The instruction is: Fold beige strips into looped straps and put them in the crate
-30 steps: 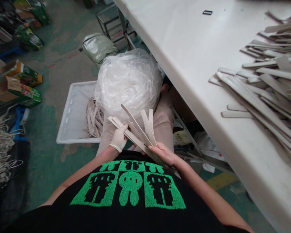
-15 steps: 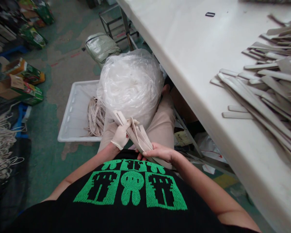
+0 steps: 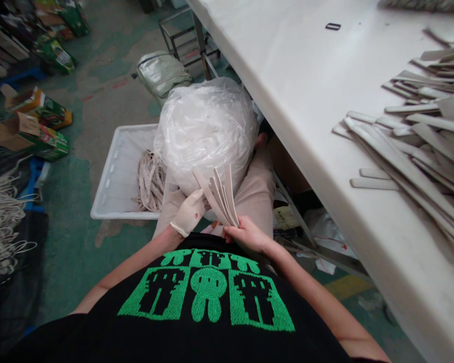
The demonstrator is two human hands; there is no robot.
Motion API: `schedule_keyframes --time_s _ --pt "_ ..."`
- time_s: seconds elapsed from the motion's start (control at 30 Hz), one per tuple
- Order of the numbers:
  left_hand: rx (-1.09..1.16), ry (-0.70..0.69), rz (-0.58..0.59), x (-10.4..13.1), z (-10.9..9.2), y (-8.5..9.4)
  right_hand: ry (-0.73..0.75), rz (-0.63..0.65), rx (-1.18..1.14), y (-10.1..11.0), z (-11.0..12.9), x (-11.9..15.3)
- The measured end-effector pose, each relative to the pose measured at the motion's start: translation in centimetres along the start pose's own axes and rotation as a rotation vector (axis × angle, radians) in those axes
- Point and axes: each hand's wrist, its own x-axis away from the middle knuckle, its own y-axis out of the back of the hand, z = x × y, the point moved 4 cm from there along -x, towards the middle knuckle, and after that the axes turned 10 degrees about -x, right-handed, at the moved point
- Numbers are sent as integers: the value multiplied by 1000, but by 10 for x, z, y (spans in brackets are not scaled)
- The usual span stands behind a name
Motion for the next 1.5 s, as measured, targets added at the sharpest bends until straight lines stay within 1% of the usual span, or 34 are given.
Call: schedule_keyframes --time_s 0.07,0.1,0.2,0.37,0.43,0.5,0.63,0.73,0.8,0.87,0.9,0.97,1.03,1.07,1.1,1.17,1.2,1.23,1.3,1.37,1.43,1.5 --pt "-12 33 59 4 -1 -1 17 -7 0 5 4 3" --pt "-24 47 57 5 -1 1 18 1 -8 7 5 4" --pt "-87 53 -15 2 1 9 4 30 -44 6 7 5" --pt "-193 46 -134 -5 6 19 35 -3 -11 -1 10 -1" --pt "-253 43 -144 -5 7 19 63 -57 20 -3 12 -5" --pt "-316 31 -134 -3 6 16 86 -145 53 -2 12 -9" --pt "-401 -35 -109 -1 8 11 110 -296 78 3 8 -17" --pt "-486 -62 -36 -2 8 11 153 -369 38 13 6 -19" --pt "-586 -116 22 -6 -4 12 172 -402 -22 22 4 -17" --pt "-726 -251 27 -19 -29 16 189 -388 -107 32 1 -14" --pt "-796 -336 -2 -29 -45 20 197 -364 -156 35 -1 -13" --pt "-931 -487 -111 -56 -79 30 211 -304 -273 42 -7 -13" --pt "-1116 -566 -257 -89 -107 43 212 -284 -414 48 -13 -14" --pt "-1287 -563 -309 -106 -115 49 211 -293 -489 51 -17 -16" --pt "-1483 -511 -335 -122 -119 54 213 -312 -564 54 -20 -18" --pt "-1796 -345 -331 -147 -115 65 226 -343 -686 60 -23 -21" --pt "-1881 -270 -316 -154 -110 70 235 -347 -725 62 -24 -22" --pt "-1918 -223 -303 -157 -105 74 241 -346 -750 63 -24 -23" --pt "-1917 -219 -293 -154 -97 80 240 -334 -770 65 -23 -25" --pt "-1912 -252 -295 -142 -95 84 232 -323 -777 65 -22 -25" --pt "-1884 -332 -300 -124 -98 86 223 -320 -793 65 -22 -25" --pt "-1831 -473 -315 -105 -108 87 212 -321 -808 64 -23 -24"
